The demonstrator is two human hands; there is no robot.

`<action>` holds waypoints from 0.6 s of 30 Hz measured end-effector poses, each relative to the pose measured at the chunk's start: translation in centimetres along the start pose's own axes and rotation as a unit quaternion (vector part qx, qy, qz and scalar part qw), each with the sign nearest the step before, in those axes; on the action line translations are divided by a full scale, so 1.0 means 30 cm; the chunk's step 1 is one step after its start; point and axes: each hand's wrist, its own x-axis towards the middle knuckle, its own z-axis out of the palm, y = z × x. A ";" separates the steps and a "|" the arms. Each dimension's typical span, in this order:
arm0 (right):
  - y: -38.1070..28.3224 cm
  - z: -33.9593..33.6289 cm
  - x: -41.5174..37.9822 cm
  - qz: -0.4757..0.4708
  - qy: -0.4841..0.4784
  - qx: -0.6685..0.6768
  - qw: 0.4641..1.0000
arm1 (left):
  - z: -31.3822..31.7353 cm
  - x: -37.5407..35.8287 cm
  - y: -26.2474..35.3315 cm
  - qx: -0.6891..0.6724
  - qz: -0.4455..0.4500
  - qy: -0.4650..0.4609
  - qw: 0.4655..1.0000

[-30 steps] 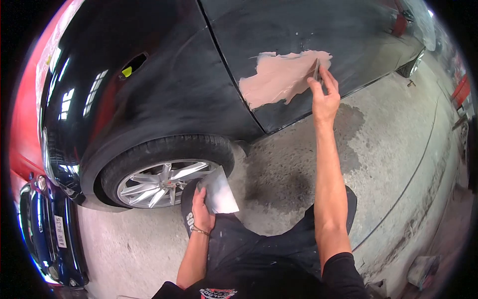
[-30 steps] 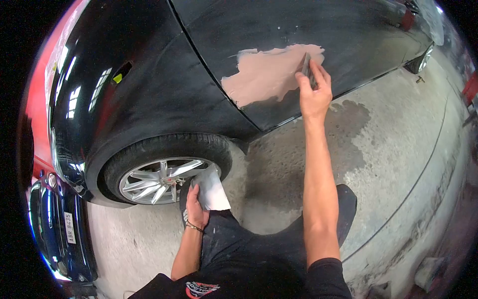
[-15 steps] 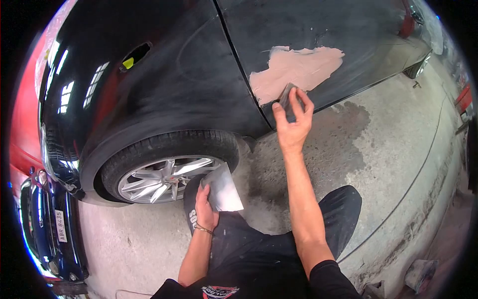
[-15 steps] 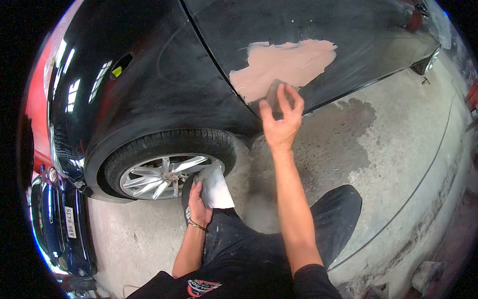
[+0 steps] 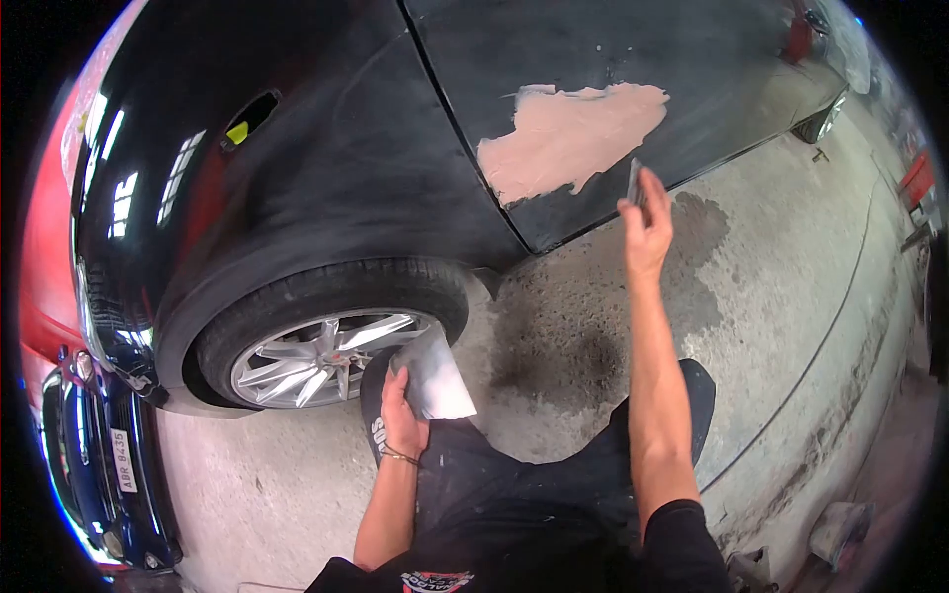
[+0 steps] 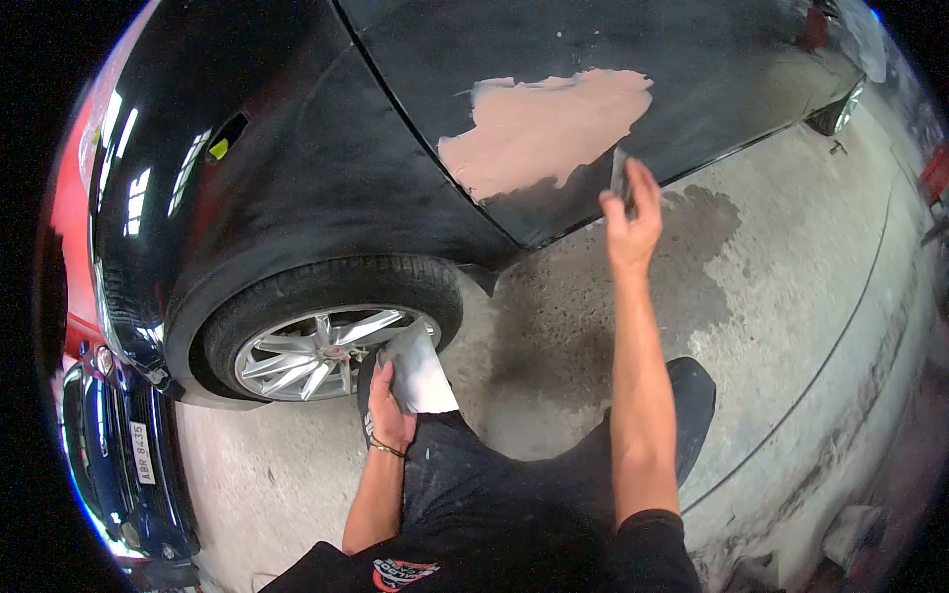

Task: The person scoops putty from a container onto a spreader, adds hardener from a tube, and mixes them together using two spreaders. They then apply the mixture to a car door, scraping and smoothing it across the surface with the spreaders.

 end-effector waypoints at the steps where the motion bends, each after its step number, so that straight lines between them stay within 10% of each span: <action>1: -0.027 -0.001 0.050 0.002 0.002 -0.007 1.000 | 0.003 -0.001 0.002 -0.001 -0.001 0.001 1.000; 18: -0.013 0.186 -0.149 -0.060 -0.007 -0.036 0.998 | -0.018 0.005 -0.013 -0.019 0.002 0.003 1.000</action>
